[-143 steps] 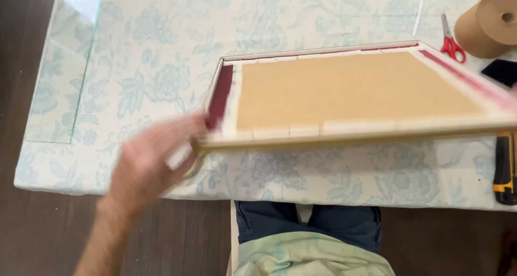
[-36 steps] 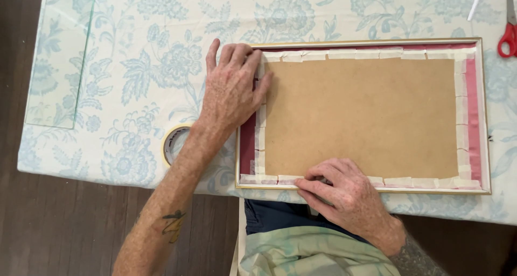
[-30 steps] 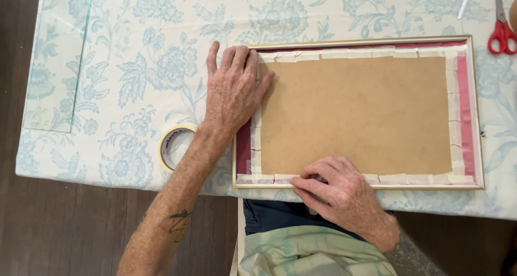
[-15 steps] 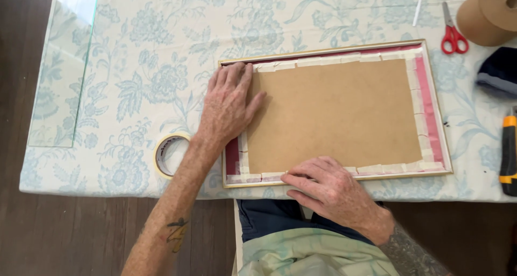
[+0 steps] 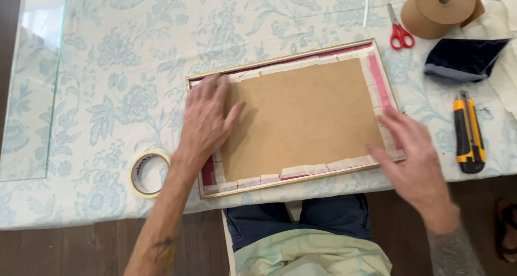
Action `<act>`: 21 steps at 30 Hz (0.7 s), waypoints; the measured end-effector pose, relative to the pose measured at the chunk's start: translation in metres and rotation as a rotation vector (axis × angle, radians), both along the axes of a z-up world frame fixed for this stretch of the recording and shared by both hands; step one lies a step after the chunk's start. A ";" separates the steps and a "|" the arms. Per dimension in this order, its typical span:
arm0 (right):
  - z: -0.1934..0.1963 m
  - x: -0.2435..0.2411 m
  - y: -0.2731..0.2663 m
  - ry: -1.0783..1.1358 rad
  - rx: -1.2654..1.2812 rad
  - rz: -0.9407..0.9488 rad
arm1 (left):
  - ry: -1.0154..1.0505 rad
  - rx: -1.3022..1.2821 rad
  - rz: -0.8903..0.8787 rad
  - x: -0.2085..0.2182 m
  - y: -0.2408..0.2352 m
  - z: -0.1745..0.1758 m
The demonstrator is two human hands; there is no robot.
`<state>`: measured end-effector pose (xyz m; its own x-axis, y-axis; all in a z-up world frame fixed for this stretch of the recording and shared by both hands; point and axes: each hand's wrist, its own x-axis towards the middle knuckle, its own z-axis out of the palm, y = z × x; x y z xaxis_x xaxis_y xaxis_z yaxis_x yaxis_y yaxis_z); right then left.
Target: Applying masking tape to the back of a picture frame to secure the backing board.
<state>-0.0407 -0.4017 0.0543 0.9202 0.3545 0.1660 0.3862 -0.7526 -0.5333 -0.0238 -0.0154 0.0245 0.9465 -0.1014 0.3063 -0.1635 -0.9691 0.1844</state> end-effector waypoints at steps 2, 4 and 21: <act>0.003 0.011 -0.014 0.141 -0.014 -0.142 | 0.050 -0.096 0.048 -0.023 0.001 0.018; -0.006 0.021 -0.032 0.203 0.112 -0.212 | 0.127 -0.256 0.315 -0.052 0.002 0.033; -0.037 0.027 -0.062 0.274 -0.001 -0.257 | 0.364 -0.301 0.487 -0.134 -0.022 0.030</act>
<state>-0.0137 -0.4639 0.0176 0.9894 0.1059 -0.0992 0.0272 -0.8067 -0.5903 -0.1573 -0.0372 0.0542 0.9106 0.4028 -0.0924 0.4025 -0.8141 0.4185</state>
